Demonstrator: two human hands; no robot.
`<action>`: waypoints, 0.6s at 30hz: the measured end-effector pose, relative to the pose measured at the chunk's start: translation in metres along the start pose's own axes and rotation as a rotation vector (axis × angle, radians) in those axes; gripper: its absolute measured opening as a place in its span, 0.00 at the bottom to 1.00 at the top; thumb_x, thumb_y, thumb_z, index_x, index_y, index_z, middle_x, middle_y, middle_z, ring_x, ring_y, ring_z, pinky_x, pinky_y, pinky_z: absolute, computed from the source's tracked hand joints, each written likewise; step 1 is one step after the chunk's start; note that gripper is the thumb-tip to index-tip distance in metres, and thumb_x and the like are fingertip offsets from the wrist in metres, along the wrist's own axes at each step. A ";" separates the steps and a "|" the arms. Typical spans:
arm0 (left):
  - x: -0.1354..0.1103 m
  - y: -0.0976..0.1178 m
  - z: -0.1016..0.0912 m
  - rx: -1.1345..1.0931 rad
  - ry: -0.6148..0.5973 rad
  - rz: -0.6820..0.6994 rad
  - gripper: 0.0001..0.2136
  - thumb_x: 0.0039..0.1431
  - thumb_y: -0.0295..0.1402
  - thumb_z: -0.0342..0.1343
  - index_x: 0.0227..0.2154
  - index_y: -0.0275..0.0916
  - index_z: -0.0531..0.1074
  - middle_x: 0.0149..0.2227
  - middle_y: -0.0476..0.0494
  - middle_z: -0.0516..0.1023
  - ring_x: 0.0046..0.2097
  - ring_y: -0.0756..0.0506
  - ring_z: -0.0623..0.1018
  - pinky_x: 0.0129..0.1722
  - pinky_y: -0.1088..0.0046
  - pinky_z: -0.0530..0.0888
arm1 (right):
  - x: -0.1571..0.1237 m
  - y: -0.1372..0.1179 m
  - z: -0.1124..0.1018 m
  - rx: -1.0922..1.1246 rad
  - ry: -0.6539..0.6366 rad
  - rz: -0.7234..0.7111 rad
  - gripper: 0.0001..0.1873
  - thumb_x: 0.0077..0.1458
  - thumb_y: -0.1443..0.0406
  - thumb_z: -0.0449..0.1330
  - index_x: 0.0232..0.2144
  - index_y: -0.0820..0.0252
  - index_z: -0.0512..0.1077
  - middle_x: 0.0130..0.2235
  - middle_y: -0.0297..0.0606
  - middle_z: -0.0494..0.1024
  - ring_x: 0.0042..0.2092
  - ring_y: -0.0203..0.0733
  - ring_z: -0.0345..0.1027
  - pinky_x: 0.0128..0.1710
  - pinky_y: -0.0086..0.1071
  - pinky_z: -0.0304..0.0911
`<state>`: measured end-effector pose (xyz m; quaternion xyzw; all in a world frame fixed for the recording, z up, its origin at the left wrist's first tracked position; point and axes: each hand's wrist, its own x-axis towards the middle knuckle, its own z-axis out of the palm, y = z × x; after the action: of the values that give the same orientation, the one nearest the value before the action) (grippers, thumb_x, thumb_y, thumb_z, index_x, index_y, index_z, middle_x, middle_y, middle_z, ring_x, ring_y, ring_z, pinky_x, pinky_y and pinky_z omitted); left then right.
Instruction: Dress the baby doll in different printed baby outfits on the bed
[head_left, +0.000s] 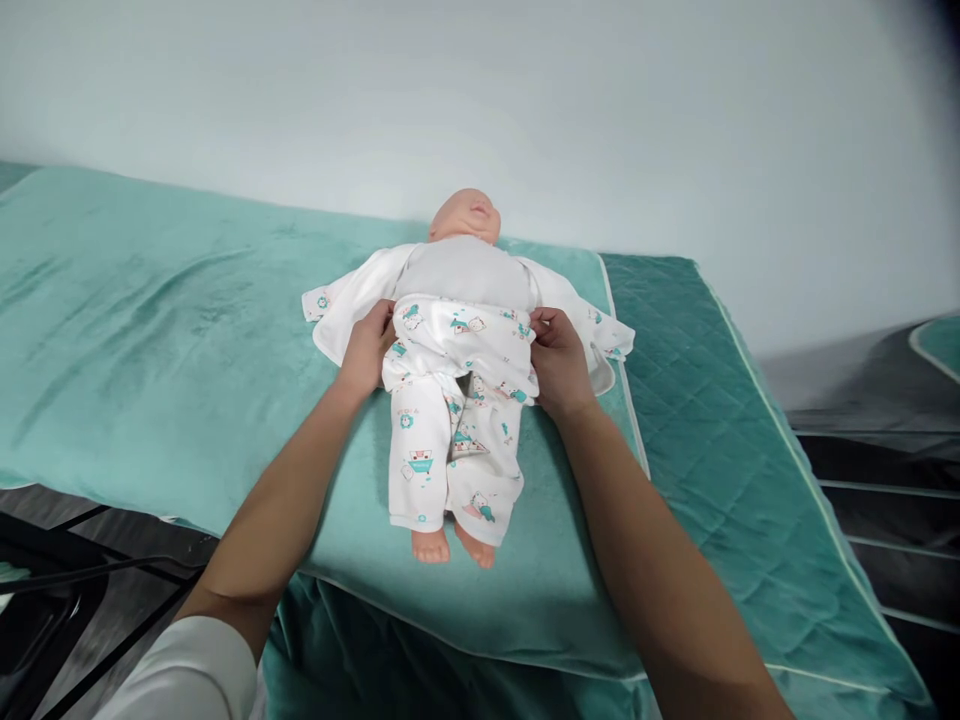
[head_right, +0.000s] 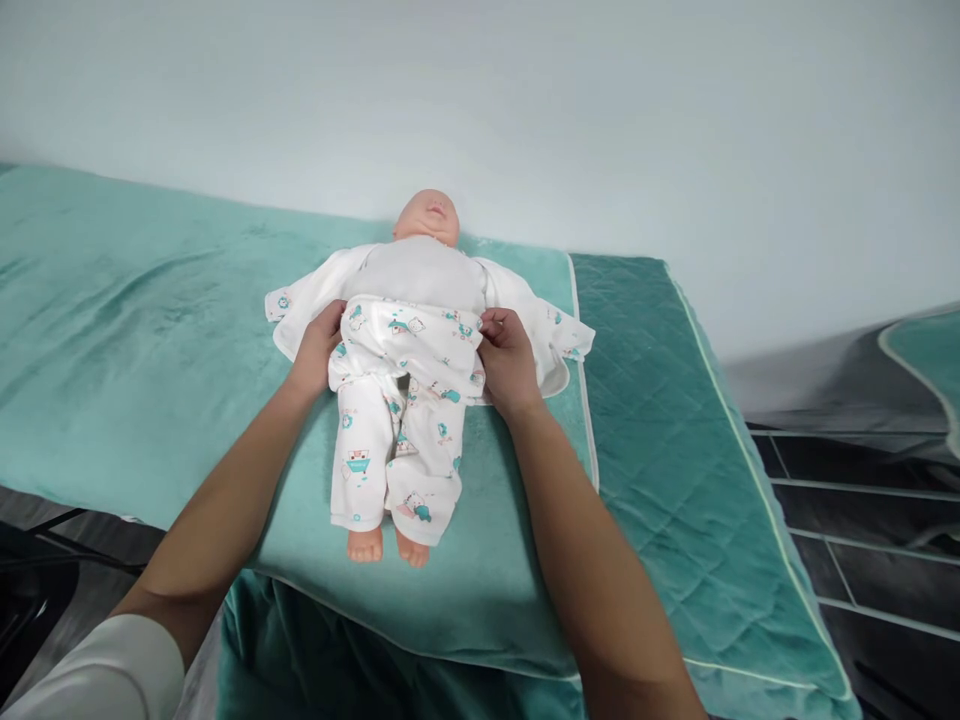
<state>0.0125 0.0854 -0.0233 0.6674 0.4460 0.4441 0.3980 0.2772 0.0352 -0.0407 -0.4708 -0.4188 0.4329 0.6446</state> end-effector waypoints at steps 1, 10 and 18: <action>0.000 -0.001 0.000 0.017 0.002 -0.001 0.11 0.65 0.42 0.55 0.37 0.41 0.75 0.37 0.46 0.81 0.40 0.44 0.75 0.41 0.66 0.69 | 0.000 0.001 0.000 -0.013 0.009 -0.010 0.21 0.43 0.62 0.75 0.36 0.50 0.69 0.30 0.24 0.75 0.29 0.36 0.68 0.27 0.30 0.62; 0.001 0.002 0.003 -0.105 0.053 -0.056 0.03 0.61 0.30 0.56 0.38 0.42 0.72 0.38 0.48 0.80 0.39 0.47 0.76 0.41 0.69 0.73 | 0.000 0.004 -0.003 -0.246 0.124 -0.124 0.14 0.47 0.67 0.68 0.37 0.52 0.72 0.34 0.29 0.77 0.36 0.37 0.71 0.38 0.33 0.65; -0.004 0.016 0.000 0.046 0.231 0.364 0.06 0.66 0.33 0.58 0.42 0.46 0.79 0.47 0.45 0.79 0.50 0.45 0.78 0.50 0.65 0.77 | -0.011 -0.014 0.002 -0.411 0.135 -0.401 0.03 0.57 0.64 0.65 0.36 0.51 0.77 0.39 0.34 0.77 0.43 0.41 0.72 0.43 0.38 0.71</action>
<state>0.0154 0.0768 -0.0099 0.6903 0.3709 0.5720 0.2423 0.2750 0.0229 -0.0279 -0.5268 -0.5388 0.1707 0.6349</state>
